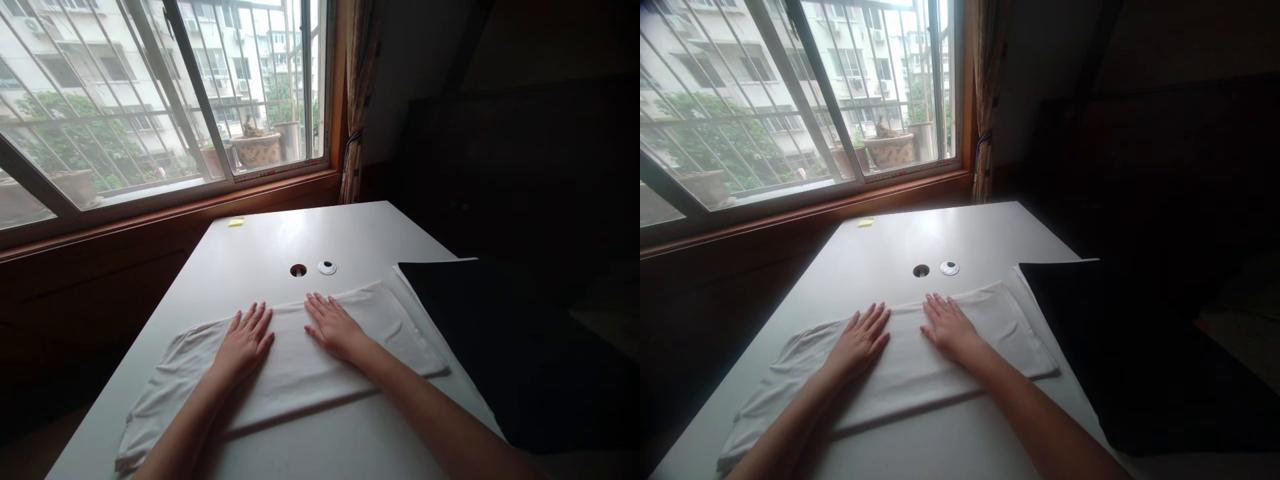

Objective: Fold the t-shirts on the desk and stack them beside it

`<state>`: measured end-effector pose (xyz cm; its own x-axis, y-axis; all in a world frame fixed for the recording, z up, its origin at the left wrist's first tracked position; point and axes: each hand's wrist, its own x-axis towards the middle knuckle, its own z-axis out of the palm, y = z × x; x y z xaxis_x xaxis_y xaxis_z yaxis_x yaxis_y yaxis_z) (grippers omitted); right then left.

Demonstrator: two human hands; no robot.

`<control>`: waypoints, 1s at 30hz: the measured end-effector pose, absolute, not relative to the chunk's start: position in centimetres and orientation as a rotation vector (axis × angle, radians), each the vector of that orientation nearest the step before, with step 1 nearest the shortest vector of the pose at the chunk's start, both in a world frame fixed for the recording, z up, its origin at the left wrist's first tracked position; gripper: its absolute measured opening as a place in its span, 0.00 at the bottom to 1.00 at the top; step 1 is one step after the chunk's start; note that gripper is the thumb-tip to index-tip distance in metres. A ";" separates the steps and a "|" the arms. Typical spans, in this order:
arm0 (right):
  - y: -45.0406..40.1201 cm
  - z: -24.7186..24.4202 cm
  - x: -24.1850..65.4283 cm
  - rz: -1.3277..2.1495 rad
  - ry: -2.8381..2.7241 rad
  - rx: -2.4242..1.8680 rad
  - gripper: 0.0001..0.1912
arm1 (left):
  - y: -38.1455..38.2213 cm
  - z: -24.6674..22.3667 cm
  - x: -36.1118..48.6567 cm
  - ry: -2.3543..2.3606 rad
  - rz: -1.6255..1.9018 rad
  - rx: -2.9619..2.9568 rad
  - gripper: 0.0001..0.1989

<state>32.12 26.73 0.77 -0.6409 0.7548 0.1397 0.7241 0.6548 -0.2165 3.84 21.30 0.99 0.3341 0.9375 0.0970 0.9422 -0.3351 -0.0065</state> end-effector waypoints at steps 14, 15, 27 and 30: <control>31.5 -0.8 45.0 0.032 -2.420 -1.770 0.35 | 20.4 0.1 -11.5 -2.285 -0.067 -2.197 0.31; 31.5 -0.8 45.0 0.029 -2.415 -1.779 0.35 | 20.3 0.0 -11.7 -2.299 -0.080 -2.185 0.31; 32.1 -1.2 44.9 0.031 -2.397 -1.774 0.35 | 21.0 0.1 -11.8 -2.280 -0.043 -2.185 0.31; 32.1 -1.1 44.9 0.040 -2.387 -1.782 0.34 | 21.6 0.3 -11.7 -2.263 -0.053 -2.192 0.30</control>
